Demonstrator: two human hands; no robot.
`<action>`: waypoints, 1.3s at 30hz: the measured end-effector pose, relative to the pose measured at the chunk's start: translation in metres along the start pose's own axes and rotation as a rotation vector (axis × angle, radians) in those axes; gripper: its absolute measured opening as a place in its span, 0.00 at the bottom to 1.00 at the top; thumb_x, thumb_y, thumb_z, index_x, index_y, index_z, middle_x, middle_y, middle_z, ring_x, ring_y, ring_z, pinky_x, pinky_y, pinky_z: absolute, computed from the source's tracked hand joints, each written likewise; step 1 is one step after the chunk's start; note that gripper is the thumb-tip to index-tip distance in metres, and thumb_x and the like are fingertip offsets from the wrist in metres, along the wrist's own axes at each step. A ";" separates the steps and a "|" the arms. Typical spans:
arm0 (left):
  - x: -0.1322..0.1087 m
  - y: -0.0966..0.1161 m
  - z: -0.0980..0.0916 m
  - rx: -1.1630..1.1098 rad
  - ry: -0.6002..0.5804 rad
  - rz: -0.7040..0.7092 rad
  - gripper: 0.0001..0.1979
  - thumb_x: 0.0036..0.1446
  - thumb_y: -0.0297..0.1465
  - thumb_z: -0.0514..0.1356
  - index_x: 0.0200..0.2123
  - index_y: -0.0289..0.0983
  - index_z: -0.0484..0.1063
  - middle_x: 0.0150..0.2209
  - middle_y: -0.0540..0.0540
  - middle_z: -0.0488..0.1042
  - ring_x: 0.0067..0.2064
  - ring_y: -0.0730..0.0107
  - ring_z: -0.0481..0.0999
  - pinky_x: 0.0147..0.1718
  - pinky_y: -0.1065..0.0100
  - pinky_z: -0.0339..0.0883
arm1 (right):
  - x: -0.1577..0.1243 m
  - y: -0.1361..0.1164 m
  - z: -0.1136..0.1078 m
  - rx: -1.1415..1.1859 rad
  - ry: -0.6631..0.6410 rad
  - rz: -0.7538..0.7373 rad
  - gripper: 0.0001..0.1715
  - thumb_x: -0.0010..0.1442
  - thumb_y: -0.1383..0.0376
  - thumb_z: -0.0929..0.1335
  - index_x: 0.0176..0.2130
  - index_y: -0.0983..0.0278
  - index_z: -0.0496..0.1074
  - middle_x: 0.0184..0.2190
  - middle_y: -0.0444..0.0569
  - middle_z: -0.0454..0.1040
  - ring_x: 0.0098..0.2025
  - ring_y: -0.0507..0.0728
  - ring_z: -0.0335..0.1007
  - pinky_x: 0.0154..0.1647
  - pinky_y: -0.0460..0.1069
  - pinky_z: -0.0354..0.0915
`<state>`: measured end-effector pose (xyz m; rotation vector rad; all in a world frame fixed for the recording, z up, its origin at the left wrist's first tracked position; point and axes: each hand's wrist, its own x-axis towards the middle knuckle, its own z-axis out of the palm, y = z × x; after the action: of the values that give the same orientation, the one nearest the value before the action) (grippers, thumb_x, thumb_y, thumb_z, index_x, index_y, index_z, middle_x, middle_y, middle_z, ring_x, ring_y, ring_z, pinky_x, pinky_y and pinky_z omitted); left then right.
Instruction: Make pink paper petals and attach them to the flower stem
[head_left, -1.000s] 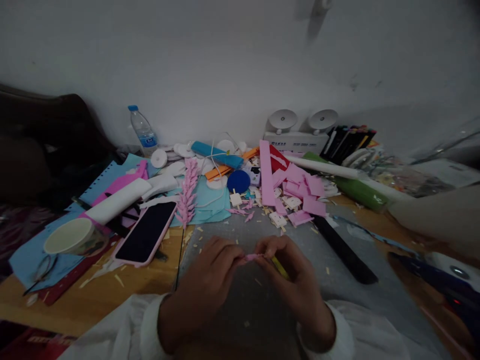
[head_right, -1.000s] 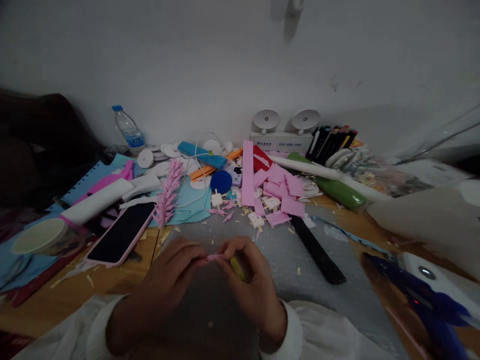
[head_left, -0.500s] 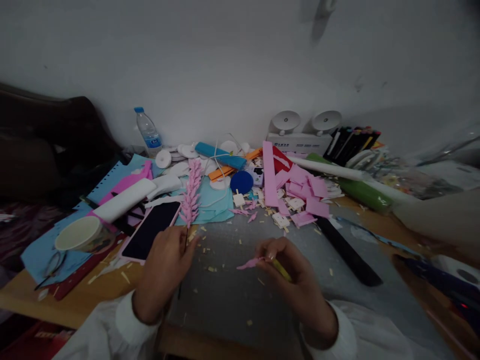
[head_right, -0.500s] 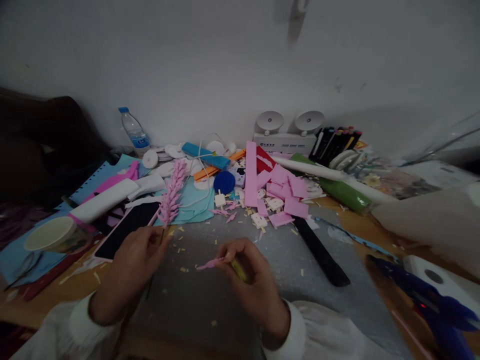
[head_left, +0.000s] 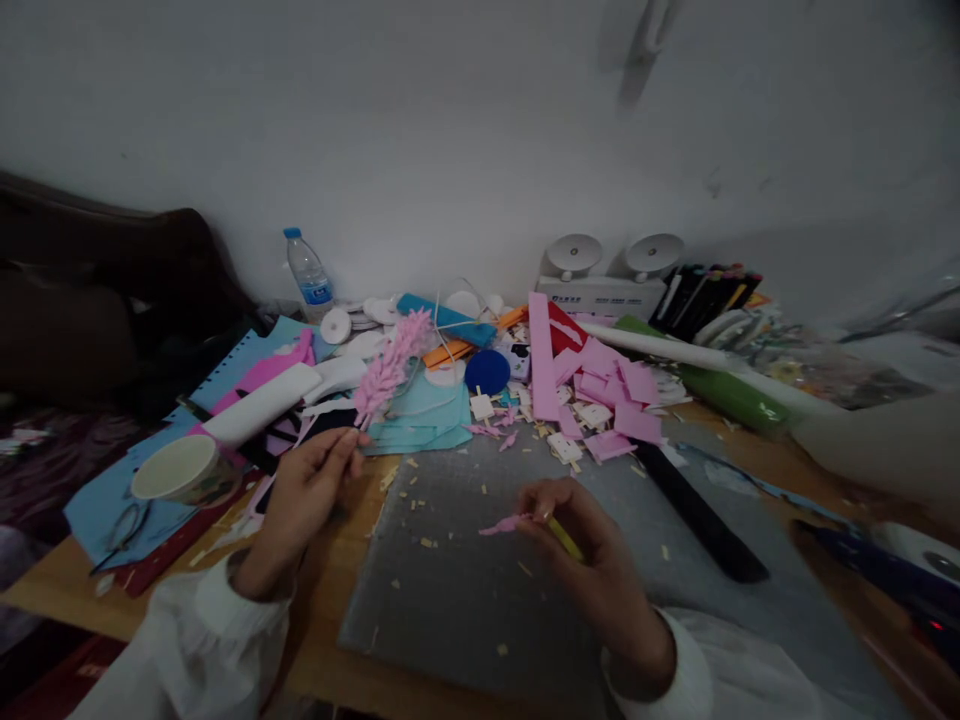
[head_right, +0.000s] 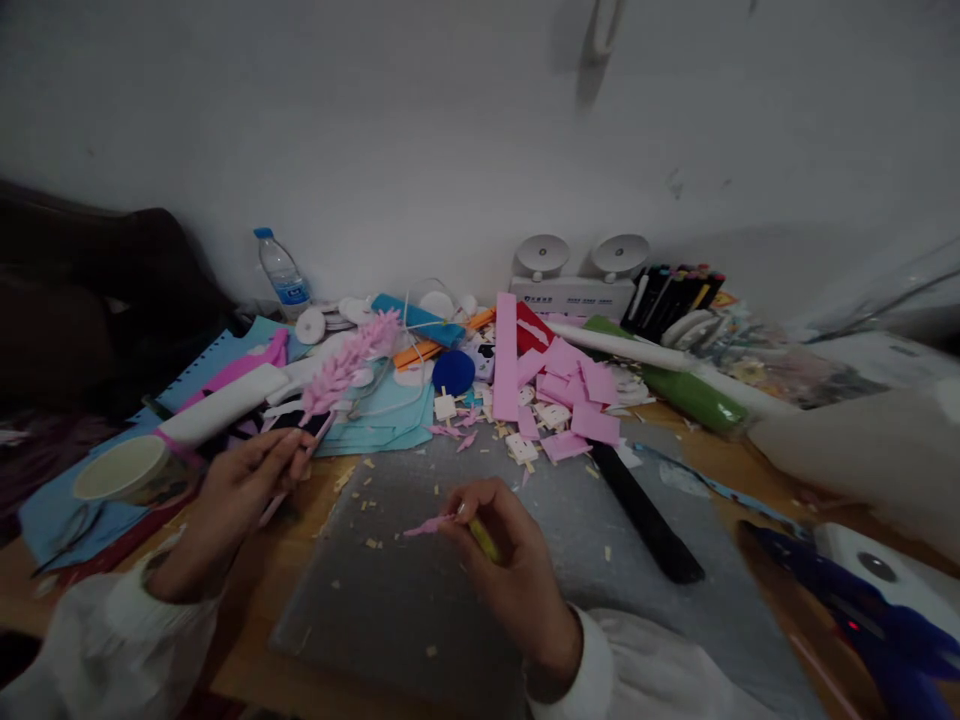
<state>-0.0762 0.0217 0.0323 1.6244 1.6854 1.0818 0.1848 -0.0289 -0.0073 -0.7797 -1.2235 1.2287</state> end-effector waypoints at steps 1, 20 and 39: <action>-0.004 0.006 -0.003 -0.151 0.009 -0.018 0.14 0.61 0.41 0.53 0.35 0.37 0.69 0.19 0.55 0.60 0.18 0.76 0.55 0.17 0.74 0.49 | 0.000 0.000 0.000 0.002 0.001 -0.002 0.09 0.59 0.70 0.69 0.32 0.59 0.65 0.33 0.39 0.69 0.36 0.46 0.68 0.38 0.38 0.64; -0.040 0.041 0.087 -0.712 -0.537 -0.202 0.14 0.62 0.41 0.52 0.35 0.36 0.67 0.16 0.59 0.51 0.18 0.79 0.46 0.17 0.75 0.41 | 0.007 -0.012 -0.010 -0.083 0.087 -0.101 0.10 0.59 0.71 0.69 0.34 0.59 0.65 0.34 0.42 0.69 0.37 0.50 0.68 0.38 0.43 0.65; -0.051 0.036 0.086 -0.576 -0.788 -0.118 0.09 0.64 0.34 0.48 0.34 0.37 0.62 0.19 0.56 0.59 0.21 0.77 0.57 0.21 0.73 0.51 | 0.005 -0.023 -0.013 -0.427 0.031 -0.052 0.07 0.60 0.70 0.68 0.35 0.59 0.65 0.34 0.45 0.70 0.37 0.54 0.69 0.37 0.46 0.66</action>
<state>0.0208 -0.0160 0.0103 1.2909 0.8360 0.6401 0.2031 -0.0266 0.0124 -1.0641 -1.4934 0.9180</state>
